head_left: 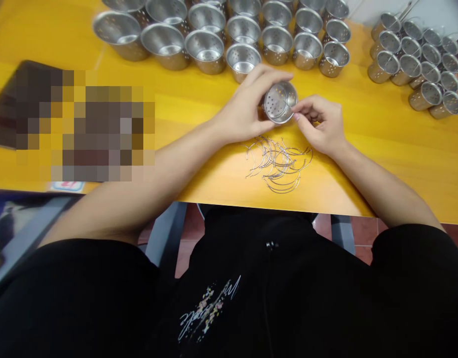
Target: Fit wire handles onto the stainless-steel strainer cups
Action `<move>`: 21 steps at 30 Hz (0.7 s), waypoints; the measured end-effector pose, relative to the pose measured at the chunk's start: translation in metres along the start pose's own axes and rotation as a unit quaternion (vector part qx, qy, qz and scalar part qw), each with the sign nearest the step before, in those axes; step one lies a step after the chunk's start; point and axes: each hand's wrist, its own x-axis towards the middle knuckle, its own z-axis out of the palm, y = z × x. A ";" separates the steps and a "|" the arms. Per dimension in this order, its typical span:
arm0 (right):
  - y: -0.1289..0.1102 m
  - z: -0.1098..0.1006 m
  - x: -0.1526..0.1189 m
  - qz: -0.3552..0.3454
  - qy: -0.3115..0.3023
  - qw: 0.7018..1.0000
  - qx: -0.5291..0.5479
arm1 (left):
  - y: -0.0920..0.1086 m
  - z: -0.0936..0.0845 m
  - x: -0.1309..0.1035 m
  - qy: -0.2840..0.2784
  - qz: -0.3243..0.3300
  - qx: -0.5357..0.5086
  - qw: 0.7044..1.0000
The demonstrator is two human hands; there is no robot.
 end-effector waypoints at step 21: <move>0.007 0.005 0.006 0.072 0.027 0.992 0.104 | -0.020 0.001 0.002 0.036 -0.002 -0.014 0.999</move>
